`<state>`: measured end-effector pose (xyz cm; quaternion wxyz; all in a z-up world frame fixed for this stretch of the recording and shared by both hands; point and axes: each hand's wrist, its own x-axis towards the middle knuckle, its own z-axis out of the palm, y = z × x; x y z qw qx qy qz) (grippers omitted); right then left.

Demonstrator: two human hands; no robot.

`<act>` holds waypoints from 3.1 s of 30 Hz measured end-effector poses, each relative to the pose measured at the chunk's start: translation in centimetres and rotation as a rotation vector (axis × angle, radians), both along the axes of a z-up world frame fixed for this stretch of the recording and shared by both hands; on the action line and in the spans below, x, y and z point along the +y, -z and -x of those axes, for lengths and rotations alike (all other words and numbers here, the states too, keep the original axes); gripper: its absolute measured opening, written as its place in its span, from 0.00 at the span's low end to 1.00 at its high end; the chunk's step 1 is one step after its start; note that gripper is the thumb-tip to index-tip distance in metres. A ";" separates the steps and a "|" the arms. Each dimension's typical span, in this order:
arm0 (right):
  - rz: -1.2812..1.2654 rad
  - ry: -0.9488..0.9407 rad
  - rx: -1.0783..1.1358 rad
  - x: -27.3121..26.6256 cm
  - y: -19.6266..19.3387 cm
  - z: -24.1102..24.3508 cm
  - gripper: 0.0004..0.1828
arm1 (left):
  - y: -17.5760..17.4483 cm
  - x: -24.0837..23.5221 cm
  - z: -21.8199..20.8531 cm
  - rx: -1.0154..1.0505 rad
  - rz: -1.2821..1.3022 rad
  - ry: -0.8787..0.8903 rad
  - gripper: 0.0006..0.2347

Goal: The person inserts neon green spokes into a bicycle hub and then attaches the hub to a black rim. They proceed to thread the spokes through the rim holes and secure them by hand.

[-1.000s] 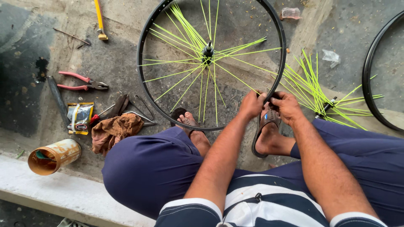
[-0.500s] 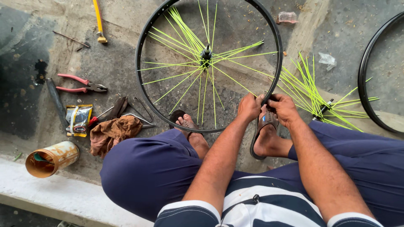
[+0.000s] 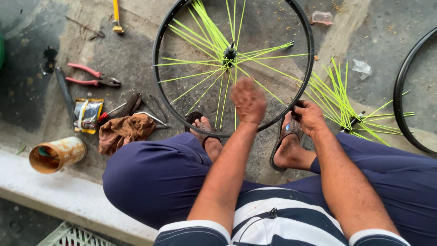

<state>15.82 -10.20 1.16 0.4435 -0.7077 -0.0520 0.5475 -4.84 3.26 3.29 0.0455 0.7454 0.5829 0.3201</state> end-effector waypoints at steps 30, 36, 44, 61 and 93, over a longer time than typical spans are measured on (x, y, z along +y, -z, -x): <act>0.020 0.174 -0.102 -1.9 0.2 -2.0 0.08 | 4.1 -4.2 -3.8 -0.653 1.238 0.476 0.14; 0.048 0.066 -0.019 -2.1 0.7 -2.5 0.10 | 3.2 -5.0 -3.7 -0.581 1.222 0.409 0.14; 0.056 0.151 -0.103 -2.5 -0.1 -2.3 0.07 | 2.1 -4.2 -4.0 -0.599 1.201 0.442 0.13; 0.118 0.014 -0.087 -3.2 -3.1 1.4 0.10 | 1.7 -3.6 -3.9 -0.726 1.358 0.343 0.11; -0.014 0.182 -0.083 -3.3 -2.5 2.9 0.07 | 4.9 -3.3 -6.1 -0.716 1.436 0.389 0.10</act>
